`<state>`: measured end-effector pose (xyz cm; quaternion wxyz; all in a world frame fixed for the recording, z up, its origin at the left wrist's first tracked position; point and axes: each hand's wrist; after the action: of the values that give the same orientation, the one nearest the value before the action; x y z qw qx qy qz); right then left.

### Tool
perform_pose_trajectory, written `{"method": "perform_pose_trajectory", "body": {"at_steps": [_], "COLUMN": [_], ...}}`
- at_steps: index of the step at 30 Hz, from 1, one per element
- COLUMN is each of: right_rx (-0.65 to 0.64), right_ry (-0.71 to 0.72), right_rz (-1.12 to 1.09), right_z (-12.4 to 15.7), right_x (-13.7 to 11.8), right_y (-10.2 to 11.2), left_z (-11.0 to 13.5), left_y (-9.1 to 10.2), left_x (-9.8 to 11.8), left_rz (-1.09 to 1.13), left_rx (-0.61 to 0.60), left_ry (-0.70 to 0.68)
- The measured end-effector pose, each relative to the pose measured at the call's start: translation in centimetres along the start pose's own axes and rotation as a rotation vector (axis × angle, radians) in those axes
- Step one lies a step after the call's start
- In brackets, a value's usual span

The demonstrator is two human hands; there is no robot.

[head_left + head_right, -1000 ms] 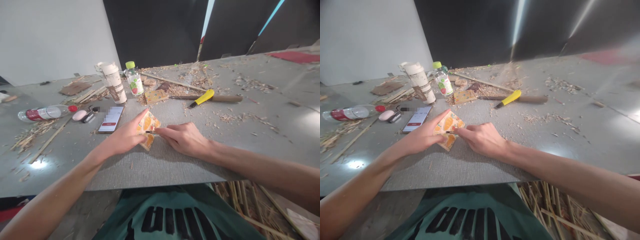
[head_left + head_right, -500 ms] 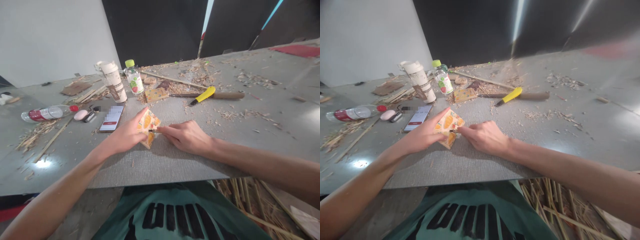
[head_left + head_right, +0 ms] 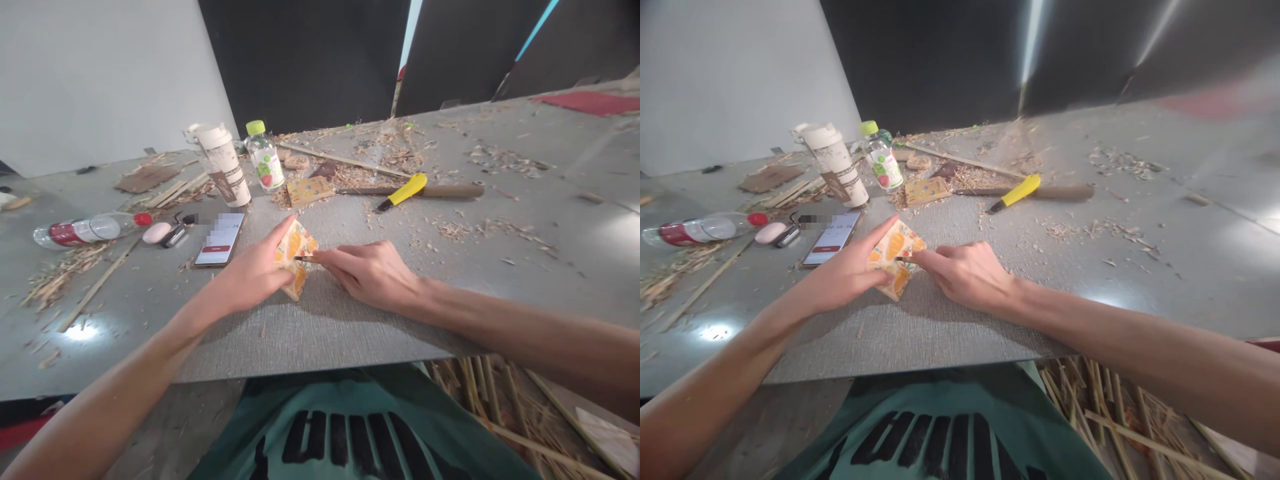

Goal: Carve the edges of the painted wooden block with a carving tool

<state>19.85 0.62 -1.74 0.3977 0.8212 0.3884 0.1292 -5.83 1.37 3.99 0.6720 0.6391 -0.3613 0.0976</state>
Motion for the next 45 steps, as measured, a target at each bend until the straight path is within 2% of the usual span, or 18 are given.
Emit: {"method": "perform_pose_trajectory", "body": {"at_steps": [8, 16, 24, 29, 36, 42, 45], "right_rx": [-0.121, -0.034, -0.144, -0.05, -0.144, -0.041, -0.093], "right_ry": [0.016, -0.035, -0.047, -0.058, -0.08, -0.114, -0.116], "right_rz": [0.006, -0.066, -0.059, -0.085, -0.077, -0.131, -0.106], "right_z": [0.5, 0.1, 0.2, 0.1, 0.0, -0.1, -0.3], "right_x": [0.3, -0.3, -0.2, -0.4, -0.4, -0.4, -0.7], "right_y": [0.9, 0.4, 0.8, 0.4, 0.7, 0.5, 0.3], "left_z": [0.1, 0.1, 0.1, 0.1, 0.1, 0.1, 0.1], "left_y": [0.2, 0.2, 0.0, 0.0, 0.1, 0.1, 0.1], "left_x": [0.0, 0.1, -0.1, 0.0, 0.0, 0.1, 0.2], "left_rz": [-0.004, -0.025, -0.02, 0.003, -0.025, -0.025, -0.039], "left_rx": [-0.001, 0.003, 0.015, 0.011, 0.019, 0.017, 0.033], "left_ry": [0.019, 0.015, 0.023, 0.019, 0.028, 0.027, 0.053]}}
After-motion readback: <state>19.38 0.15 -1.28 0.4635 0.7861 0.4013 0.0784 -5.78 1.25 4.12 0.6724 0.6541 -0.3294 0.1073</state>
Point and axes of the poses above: each hand's wrist, its own z-axis away from the middle knuckle, its own y-axis out of the back of the hand, x = y × z, and after that the axes turned 9 degrees about x, right-handed
